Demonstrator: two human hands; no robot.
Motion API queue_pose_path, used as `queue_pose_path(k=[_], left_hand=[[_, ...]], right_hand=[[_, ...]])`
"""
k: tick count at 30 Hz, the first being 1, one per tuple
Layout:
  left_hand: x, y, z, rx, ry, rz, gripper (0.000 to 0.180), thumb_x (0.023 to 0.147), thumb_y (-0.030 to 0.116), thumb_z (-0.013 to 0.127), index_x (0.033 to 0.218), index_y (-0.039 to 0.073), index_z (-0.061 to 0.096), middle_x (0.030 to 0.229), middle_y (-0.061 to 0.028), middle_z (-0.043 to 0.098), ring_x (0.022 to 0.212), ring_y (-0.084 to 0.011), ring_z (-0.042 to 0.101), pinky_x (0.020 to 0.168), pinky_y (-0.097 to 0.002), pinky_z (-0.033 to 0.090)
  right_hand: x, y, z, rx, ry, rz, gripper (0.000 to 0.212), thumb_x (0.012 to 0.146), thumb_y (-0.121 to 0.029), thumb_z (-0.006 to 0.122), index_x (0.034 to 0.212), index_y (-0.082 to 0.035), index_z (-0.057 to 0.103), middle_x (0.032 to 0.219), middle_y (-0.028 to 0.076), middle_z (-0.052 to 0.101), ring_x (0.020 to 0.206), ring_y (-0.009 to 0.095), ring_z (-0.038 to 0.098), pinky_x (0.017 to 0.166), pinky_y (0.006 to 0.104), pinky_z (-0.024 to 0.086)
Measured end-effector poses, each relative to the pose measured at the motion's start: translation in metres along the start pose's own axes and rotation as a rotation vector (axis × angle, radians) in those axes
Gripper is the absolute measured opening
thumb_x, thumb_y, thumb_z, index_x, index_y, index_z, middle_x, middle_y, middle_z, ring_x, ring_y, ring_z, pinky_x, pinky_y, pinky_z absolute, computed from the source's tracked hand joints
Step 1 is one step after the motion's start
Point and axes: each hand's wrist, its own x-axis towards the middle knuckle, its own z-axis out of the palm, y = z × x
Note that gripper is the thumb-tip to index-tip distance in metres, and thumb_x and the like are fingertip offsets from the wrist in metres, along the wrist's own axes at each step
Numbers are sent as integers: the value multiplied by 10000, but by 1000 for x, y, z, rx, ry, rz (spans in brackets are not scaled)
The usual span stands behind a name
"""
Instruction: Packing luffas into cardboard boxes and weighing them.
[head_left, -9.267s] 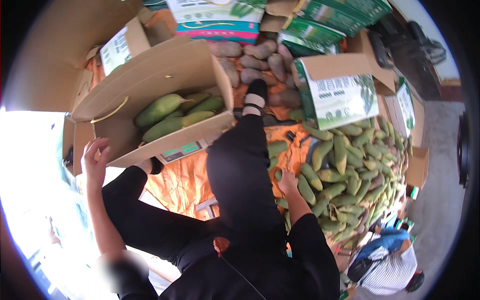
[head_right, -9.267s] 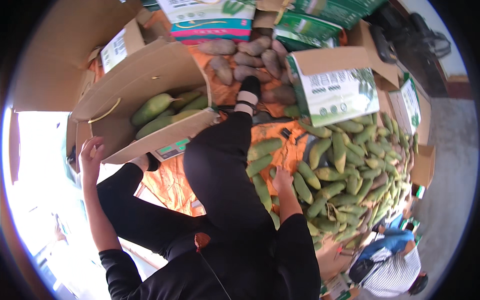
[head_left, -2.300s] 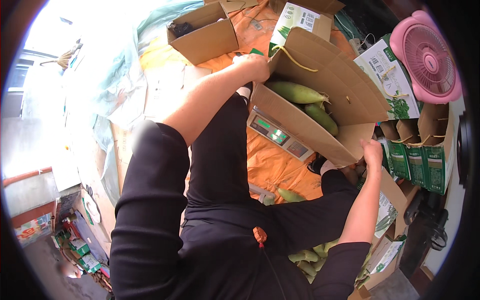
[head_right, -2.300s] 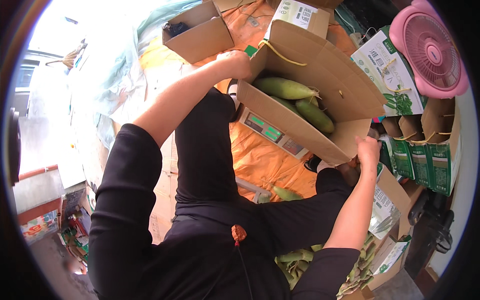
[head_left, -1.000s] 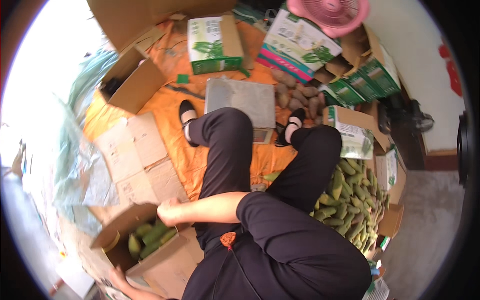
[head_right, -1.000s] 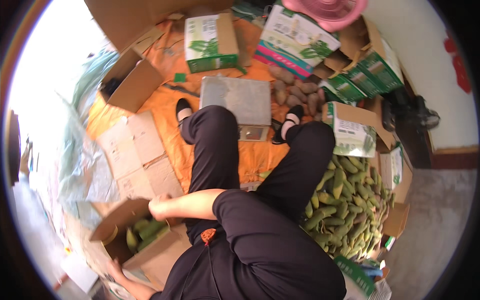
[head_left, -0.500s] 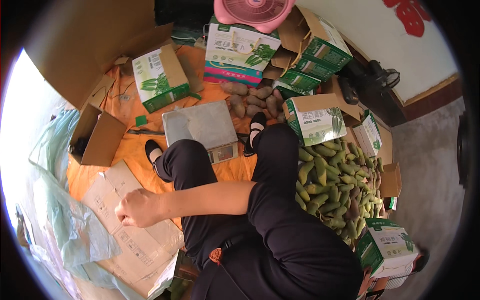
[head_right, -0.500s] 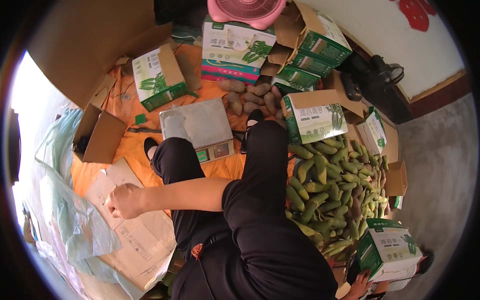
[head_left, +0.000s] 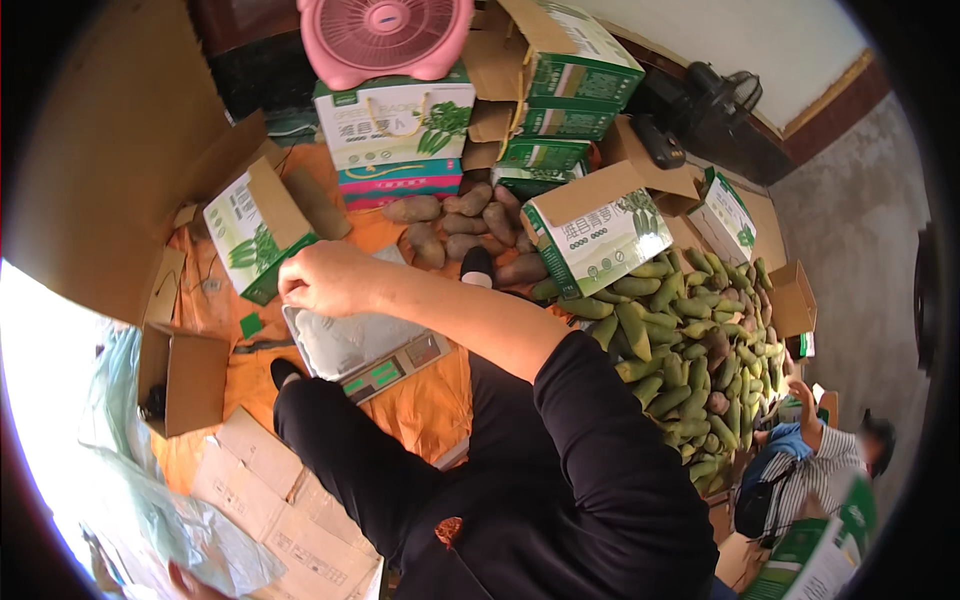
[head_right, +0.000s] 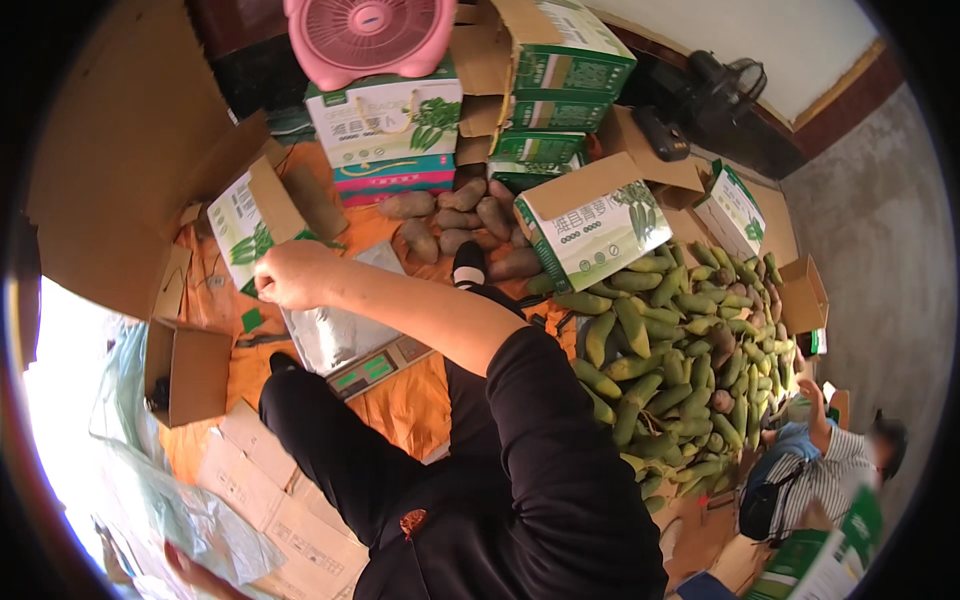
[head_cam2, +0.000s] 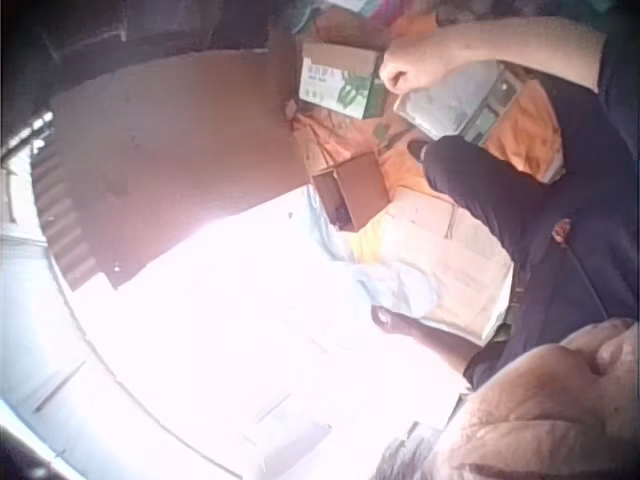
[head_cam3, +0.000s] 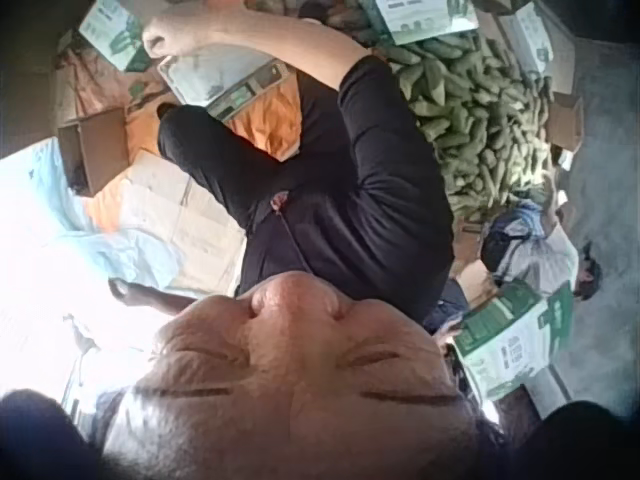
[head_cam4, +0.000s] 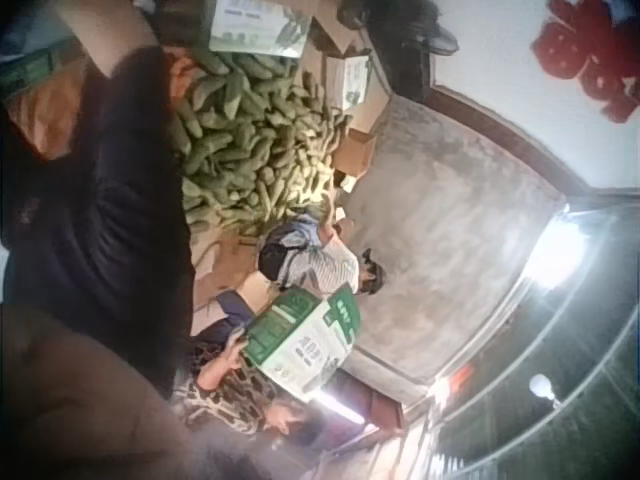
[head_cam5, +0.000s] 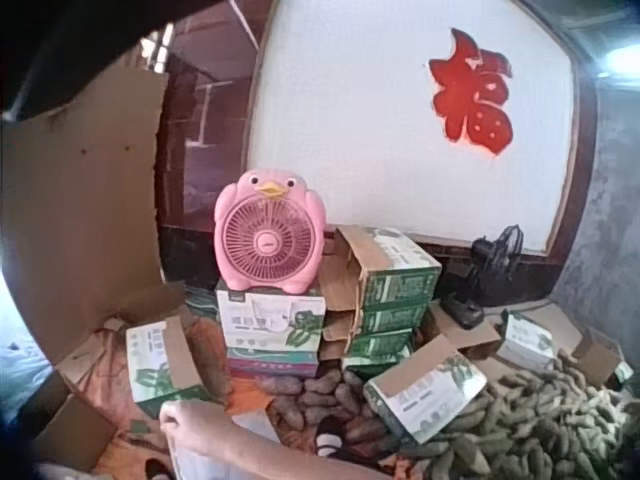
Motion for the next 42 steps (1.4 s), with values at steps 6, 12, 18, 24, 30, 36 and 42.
queue_pose_path(k=[6,12,18,24,30,36,42], left_hand=[[-3,298,211,-180,-831,179,251,820,12,573,1069,-21,588,1090,-118,576,1066,-240,531,944,-353,392],[-65,427,310,-127,-1045,752,292,713,68,703,996,67,635,1033,-99,621,1037,-292,548,981,-425,334],[-95,403,342,104,-1276,743,248,720,138,716,960,106,664,1009,-73,614,1063,-274,539,1053,-520,226],[-96,379,364,222,-1261,604,209,735,131,695,942,105,675,951,-80,635,1011,-266,570,1053,-561,224],[-101,384,373,204,-1289,626,193,760,134,680,952,113,669,904,-62,646,964,-253,594,1045,-539,247],[-101,393,373,173,-1287,631,183,777,125,666,959,100,662,880,-66,649,880,-259,619,1022,-527,284],[-96,383,368,36,-1289,611,174,785,108,652,957,88,667,858,-90,656,876,-274,622,982,-512,335]], right_hand=[[-37,94,-69,-391,130,207,127,778,-215,624,772,-97,670,780,126,662,781,310,648,658,422,501],[-116,212,-120,-788,183,592,189,795,-143,526,896,-73,670,958,117,657,913,318,617,782,445,498],[-175,306,-158,-854,216,846,263,862,-167,484,1066,-84,628,1177,74,571,1094,271,525,909,429,439],[-206,348,-167,-1125,-39,940,390,904,-183,465,1294,-176,476,1429,27,397,1377,236,282,988,482,358],[-214,351,-181,-1091,-239,1052,339,912,-230,467,1244,-199,528,1283,-10,474,1220,191,416,956,470,351],[-244,312,-200,-1259,-361,952,178,849,-192,553,950,-191,700,1094,1,600,1090,160,498,871,400,369],[-296,268,-183,-1154,-429,755,125,745,-96,606,730,-171,704,795,21,673,939,195,607,787,353,411]])
